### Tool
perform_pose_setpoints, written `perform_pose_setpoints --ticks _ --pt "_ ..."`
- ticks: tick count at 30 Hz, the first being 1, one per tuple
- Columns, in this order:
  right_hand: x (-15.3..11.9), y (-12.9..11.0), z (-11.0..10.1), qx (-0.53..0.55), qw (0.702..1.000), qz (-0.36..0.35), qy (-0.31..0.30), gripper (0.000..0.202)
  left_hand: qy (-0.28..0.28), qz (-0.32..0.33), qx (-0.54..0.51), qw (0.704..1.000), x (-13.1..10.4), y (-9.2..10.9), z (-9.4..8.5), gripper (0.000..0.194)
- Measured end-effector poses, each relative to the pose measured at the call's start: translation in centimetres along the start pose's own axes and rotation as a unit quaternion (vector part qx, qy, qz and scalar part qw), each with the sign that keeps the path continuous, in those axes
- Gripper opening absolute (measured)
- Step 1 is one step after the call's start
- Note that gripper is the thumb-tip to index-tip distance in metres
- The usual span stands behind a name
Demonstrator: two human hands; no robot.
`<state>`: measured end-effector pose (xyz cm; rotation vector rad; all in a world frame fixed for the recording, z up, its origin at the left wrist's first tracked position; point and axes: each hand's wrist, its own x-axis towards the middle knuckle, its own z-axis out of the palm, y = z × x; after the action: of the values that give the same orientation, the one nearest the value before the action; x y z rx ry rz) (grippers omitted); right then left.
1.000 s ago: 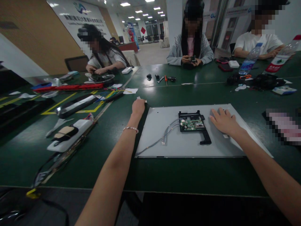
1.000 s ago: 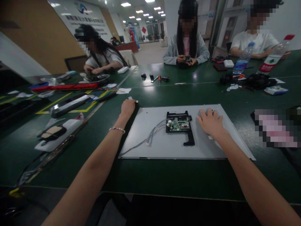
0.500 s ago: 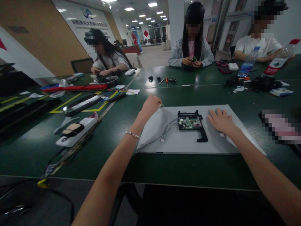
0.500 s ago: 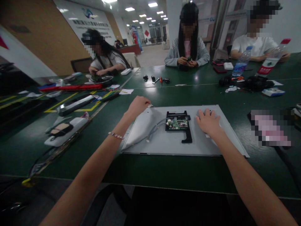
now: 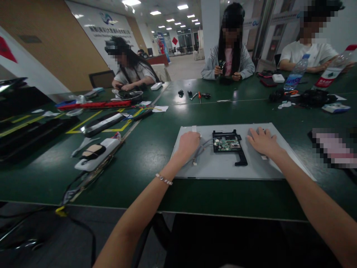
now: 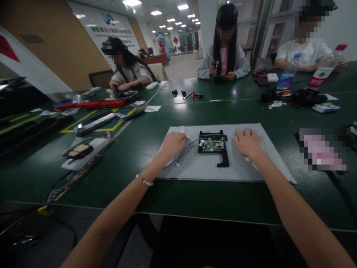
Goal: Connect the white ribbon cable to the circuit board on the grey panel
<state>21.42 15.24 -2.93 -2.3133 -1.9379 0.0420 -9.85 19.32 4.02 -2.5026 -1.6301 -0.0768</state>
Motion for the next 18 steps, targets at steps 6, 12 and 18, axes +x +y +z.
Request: perform_pose_setpoints --ticks 6,12,18 --pt "-0.2 -1.2 -1.4 0.058 0.99 -0.085 0.1 0.049 0.063 0.006 -0.039 0.997 -0.6 -0.4 0.0 0.031" --pt "-1.9 -5.7 -3.7 0.182 0.929 -0.28 0.161 0.039 0.084 0.088 -0.058 0.991 -1.6 1.6 -0.9 0.026" --pt "-4.3 -8.6 -3.6 0.211 0.897 -0.36 0.145 0.025 0.099 0.182 -0.025 0.978 -3.0 3.9 -1.2 0.02"
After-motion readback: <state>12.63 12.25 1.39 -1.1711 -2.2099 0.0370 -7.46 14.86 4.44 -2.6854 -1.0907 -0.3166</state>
